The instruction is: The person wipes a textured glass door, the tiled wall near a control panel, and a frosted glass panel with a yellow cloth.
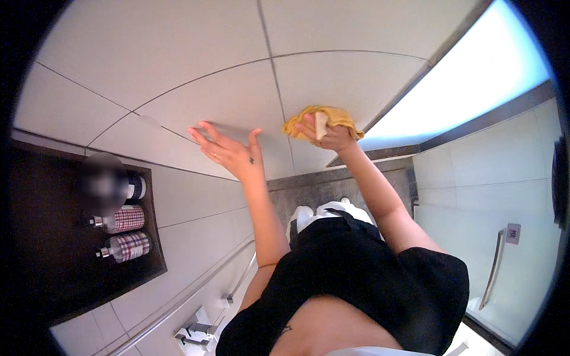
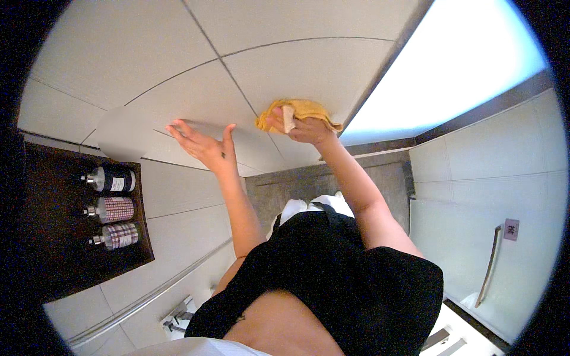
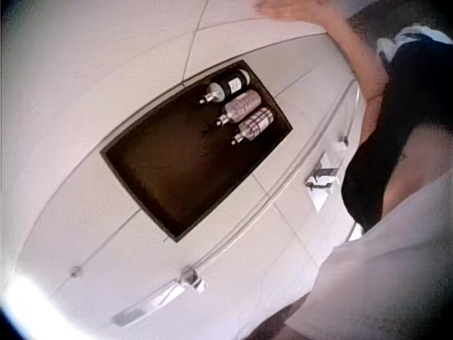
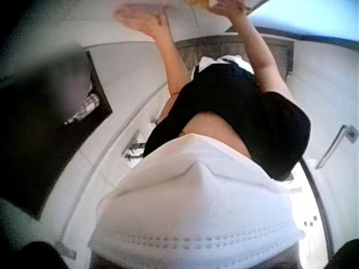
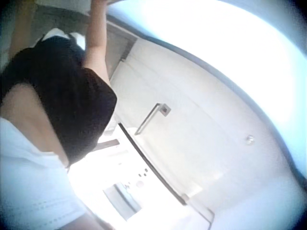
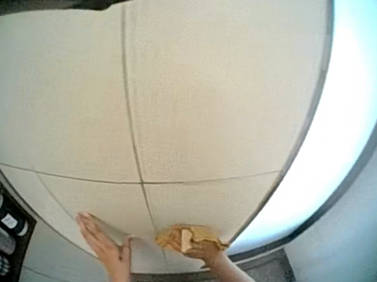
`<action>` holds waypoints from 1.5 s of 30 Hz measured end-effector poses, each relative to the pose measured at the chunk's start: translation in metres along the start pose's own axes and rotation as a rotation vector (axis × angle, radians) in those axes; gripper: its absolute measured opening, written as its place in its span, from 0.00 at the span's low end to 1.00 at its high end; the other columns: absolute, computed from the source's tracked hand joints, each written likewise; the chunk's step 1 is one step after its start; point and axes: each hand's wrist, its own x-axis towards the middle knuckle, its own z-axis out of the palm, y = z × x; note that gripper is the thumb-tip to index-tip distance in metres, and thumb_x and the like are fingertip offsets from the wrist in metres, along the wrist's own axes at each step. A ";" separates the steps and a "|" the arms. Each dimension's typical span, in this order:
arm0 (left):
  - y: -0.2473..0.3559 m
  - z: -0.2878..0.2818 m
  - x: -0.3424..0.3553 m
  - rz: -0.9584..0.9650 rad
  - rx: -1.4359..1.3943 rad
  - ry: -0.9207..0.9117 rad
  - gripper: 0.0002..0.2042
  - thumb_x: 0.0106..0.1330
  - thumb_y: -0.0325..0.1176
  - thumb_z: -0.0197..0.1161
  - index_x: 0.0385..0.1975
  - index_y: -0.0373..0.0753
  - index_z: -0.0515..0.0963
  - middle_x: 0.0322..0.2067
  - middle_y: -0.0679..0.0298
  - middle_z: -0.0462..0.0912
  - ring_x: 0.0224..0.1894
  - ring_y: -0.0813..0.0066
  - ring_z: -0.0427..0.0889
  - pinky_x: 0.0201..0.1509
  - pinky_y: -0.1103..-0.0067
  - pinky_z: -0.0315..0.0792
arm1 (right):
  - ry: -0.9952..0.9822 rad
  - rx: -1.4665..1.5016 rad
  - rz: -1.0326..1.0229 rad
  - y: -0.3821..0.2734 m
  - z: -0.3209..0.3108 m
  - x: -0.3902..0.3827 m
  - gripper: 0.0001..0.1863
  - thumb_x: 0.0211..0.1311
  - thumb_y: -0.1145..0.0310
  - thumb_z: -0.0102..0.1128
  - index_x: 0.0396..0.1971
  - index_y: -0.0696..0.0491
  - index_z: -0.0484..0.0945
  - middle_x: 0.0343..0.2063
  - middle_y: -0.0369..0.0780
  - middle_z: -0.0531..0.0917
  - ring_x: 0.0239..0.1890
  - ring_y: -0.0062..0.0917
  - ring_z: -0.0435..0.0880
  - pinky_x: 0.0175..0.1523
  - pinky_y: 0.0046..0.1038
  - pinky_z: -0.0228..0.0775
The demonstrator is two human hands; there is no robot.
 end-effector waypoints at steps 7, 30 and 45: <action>0.004 -0.004 0.001 0.053 0.010 0.025 0.55 0.49 0.52 0.71 0.70 0.37 0.41 0.70 0.44 0.37 0.72 0.46 0.40 0.68 0.49 0.43 | -0.397 0.529 -0.006 -0.017 0.005 -0.051 0.33 0.54 0.74 0.51 0.62 0.33 0.65 0.60 0.28 0.71 0.60 0.22 0.71 0.61 0.29 0.66; 0.141 0.024 -0.014 0.067 0.072 -0.046 0.55 0.45 0.36 0.73 0.69 0.30 0.40 0.68 0.39 0.38 0.71 0.44 0.40 0.68 0.51 0.43 | 0.572 0.061 0.637 0.117 -0.094 0.130 0.31 0.47 0.59 0.51 0.58 0.30 0.71 0.63 0.37 0.68 0.63 0.28 0.66 0.58 0.40 0.51; 0.135 0.020 -0.017 0.111 0.084 -0.054 0.55 0.43 0.27 0.71 0.69 0.30 0.38 0.68 0.37 0.36 0.71 0.42 0.40 0.69 0.55 0.42 | 0.479 0.074 0.601 0.058 -0.047 0.057 0.23 0.61 0.48 0.47 0.58 0.27 0.70 0.63 0.32 0.67 0.64 0.26 0.64 0.60 0.37 0.51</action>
